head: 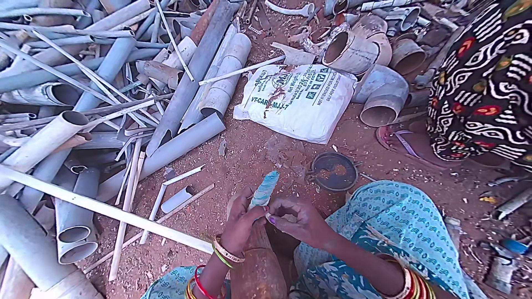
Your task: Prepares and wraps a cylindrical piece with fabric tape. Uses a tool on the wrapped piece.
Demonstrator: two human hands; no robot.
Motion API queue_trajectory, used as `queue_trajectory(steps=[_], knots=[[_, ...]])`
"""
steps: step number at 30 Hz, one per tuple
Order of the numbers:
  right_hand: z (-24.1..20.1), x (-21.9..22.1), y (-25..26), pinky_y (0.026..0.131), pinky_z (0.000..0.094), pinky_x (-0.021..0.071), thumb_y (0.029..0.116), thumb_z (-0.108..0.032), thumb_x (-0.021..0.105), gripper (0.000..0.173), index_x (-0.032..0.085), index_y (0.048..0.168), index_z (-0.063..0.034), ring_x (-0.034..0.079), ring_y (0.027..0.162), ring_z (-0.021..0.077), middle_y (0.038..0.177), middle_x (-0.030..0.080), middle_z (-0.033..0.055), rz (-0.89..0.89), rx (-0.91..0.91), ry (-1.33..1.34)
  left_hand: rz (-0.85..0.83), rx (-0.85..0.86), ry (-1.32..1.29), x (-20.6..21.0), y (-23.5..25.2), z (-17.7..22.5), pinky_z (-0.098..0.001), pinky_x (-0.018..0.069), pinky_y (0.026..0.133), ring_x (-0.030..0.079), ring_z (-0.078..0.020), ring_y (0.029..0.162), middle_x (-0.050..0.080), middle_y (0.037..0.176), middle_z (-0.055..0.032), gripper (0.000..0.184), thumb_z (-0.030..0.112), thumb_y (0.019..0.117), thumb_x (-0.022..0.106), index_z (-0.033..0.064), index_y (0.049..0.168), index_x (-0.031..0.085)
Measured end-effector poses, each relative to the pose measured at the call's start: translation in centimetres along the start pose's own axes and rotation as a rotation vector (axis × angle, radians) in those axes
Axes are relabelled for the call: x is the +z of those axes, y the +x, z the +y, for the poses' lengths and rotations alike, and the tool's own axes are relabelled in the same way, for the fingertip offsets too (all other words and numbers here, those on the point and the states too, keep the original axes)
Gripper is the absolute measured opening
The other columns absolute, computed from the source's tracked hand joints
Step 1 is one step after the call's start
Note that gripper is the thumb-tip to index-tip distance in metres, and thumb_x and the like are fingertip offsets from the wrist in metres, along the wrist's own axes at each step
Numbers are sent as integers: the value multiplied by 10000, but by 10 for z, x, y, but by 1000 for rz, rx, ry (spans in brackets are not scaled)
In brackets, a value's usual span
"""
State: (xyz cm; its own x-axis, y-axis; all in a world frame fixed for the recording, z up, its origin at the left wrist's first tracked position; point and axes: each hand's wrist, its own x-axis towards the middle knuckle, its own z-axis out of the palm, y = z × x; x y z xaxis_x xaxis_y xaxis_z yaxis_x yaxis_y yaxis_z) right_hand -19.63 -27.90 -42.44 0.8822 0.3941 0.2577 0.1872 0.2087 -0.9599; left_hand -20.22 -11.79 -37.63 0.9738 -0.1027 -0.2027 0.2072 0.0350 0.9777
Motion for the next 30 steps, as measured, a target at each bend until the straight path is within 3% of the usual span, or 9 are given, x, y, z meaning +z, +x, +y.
queue_trajectory(steps=[3, 8, 11, 15, 20, 24, 26, 28, 30], knots=[[4, 4, -2, 751, 86, 469, 884, -30, 622, 121, 656, 920, 80, 586, 794, -43, 845, 652, 71, 13, -80, -175, 41, 24, 23, 4, 0, -5, -128, 508, 627, 590, 63, 687, 614, 841, 105, 241, 42, 862, 443, 46, 1079, 549], [6, 11, -2, 746, 146, 482, 895, -50, 620, 123, 673, 933, 54, 611, 788, 71, 865, 662, 144, 89, -161, -339, 69, 156, 33, 7, -4, -7, -147, 489, 832, 588, 63, 875, 605, 946, 94, 322, 125, 926, 342, -12, 1120, 559], [5, 13, -3, 793, 158, 495, 909, -63, 614, 133, 679, 947, 46, 633, 847, 84, 903, 669, 158, 134, -210, -368, 3, 274, 115, 5, -1, -10, -134, 477, 811, 575, 74, 873, 619, 951, 106, 354, 169, 941, 331, -3, 1090, 602], [0, 16, -7, 865, 123, 482, 882, -56, 632, 184, 703, 1001, 65, 648, 954, 24, 953, 711, 139, 164, -222, -319, -24, 358, 261, 2, 5, -11, -146, 476, 832, 576, 41, 896, 628, 964, 36, 362, 137, 922, 366, -41, 1048, 656], [-1, 17, -6, 843, 110, 497, 903, -73, 655, 195, 662, 1004, 94, 647, 900, -11, 916, 697, 123, 158, -203, -252, 6, 360, 216, 7, 6, -11, -132, 467, 793, 555, 56, 867, 587, 982, 45, 318, 105, 943, 354, -25, 1075, 612], [-1, 14, -5, 852, 95, 504, 875, -115, 728, 271, 664, 1030, 97, 637, 932, -59, 948, 711, 70, 211, -190, -197, 2, 471, 167, 11, 6, -16, -156, 507, 882, 592, 35, 1027, 626, 1126, 14, 308, 238, 1054, 465, -20, 1064, 632], [-3, 14, -4, 851, 81, 498, 850, -109, 743, 254, 664, 1004, 77, 625, 940, -95, 937, 713, 16, 261, -208, -176, 16, 508, 166, 18, 5, -18, -154, 482, 941, 569, 35, 1098, 632, 1158, -1, 413, 343, 1062, 484, -23, 1043, 675], [-5, 14, -3, 837, 82, 511, 830, -73, 740, 233, 661, 992, 75, 628, 924, -103, 928, 716, -4, 303, -238, -159, 24, 533, 156, 23, 5, -20, -150, 461, 967, 553, 32, 1128, 638, 1175, -33, 468, 363, 1062, 482, -54, 1052, 696], [-7, 10, 0, 843, 99, 536, 828, -45, 719, 220, 661, 1003, 74, 642, 926, -101, 946, 723, -27, 336, -251, -133, -7, 563, 161, 26, 7, -20, -152, 476, 962, 563, 27, 1120, 633, 1194, -62, 509, 375, 1053, 508, -99, 1144, 670]])
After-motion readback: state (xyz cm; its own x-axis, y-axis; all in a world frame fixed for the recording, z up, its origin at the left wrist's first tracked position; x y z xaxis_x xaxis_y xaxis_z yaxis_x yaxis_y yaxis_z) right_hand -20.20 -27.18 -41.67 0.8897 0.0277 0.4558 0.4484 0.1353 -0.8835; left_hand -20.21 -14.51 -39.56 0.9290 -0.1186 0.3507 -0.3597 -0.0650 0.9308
